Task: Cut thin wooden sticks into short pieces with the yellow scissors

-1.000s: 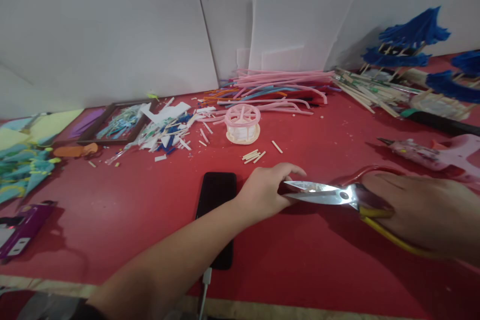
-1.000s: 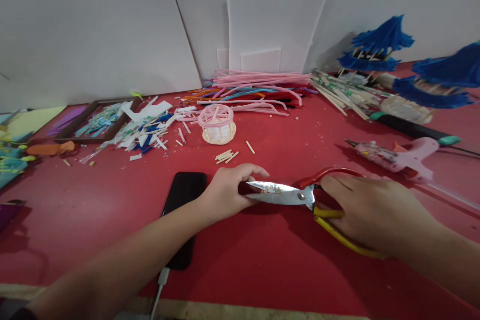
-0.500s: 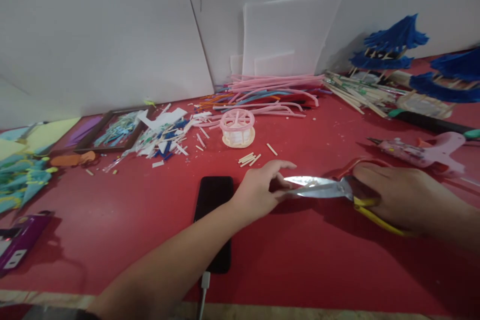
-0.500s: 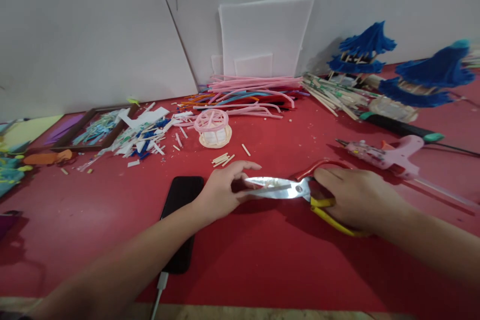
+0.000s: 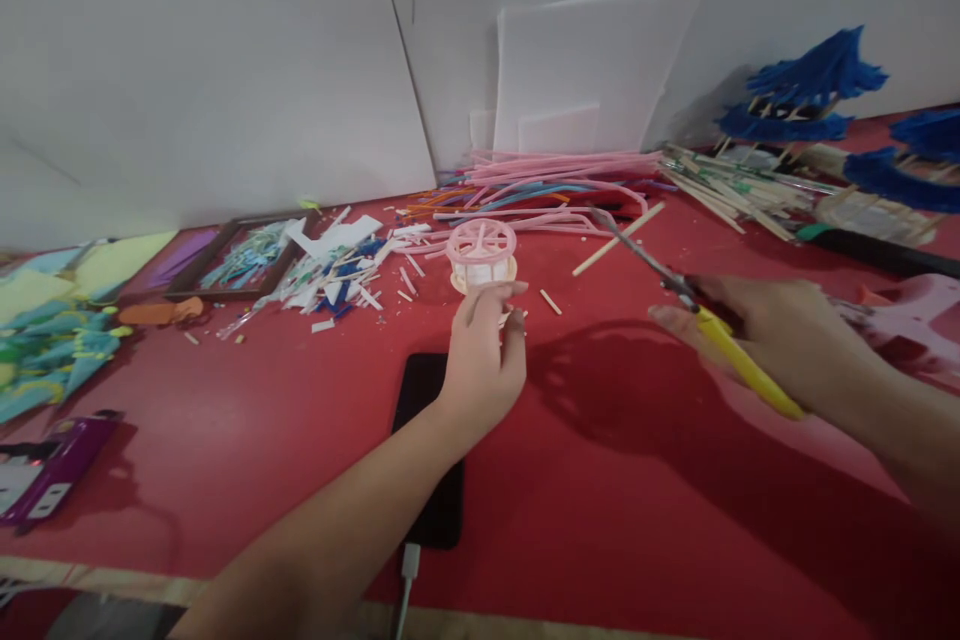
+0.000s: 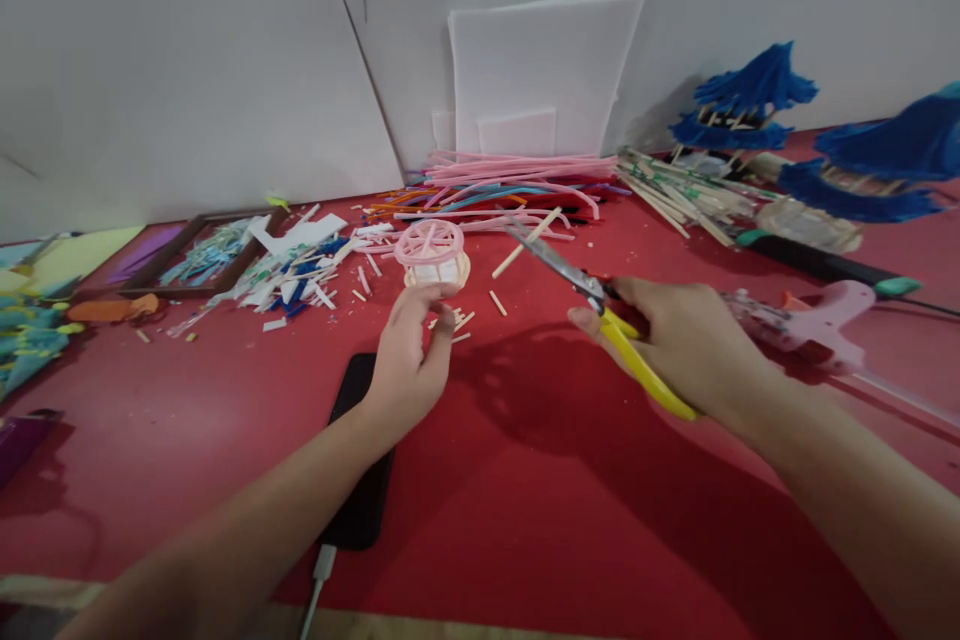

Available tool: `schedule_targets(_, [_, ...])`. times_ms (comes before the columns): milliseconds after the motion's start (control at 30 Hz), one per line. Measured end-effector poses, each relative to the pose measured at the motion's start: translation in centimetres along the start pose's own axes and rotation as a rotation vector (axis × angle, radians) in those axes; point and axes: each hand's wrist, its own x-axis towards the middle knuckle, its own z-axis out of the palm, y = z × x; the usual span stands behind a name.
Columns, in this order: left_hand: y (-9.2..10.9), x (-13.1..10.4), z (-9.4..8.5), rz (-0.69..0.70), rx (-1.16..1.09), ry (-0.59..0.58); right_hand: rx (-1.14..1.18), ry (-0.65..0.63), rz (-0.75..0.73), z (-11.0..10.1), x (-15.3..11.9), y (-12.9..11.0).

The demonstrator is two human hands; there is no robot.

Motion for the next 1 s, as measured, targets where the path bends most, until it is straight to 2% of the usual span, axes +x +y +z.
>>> schedule_targets(100, [0.1,0.0,0.2,-0.155,-0.325,-0.101,-0.015,-0.085,-0.038,0.9,-0.7,0.1])
schedule_targets(200, [0.3,0.0,0.4,-0.2,-0.459,-0.228,-0.032,-0.164,-0.066,1.7,-1.5,0.2])
schedule_targets(367, [0.5,-0.1,0.4,-0.19,-0.515,-0.234,-0.112,-0.231,-0.115,2.3,-2.1,-0.1])
schedule_targets(500, [0.7,-0.3,0.3,-0.131,-0.522,-0.251,-0.122,-0.154,-0.168,2.5,-2.5,-0.3])
schedule_targets(700, [1.0,-0.6,0.3,-0.095,-0.57,-0.303,0.017,-0.081,-0.24,2.6,-3.0,-1.5])
schedule_targets(833, [0.6,-0.8,0.7,-0.092,-0.595,-0.312,0.024,-0.114,-0.246,2.4,-3.2,-2.0])
schedule_targets(1000, [0.1,-0.8,1.0,-0.069,-0.538,-0.335,-0.117,-0.213,-0.18,3.1,-3.6,-1.3])
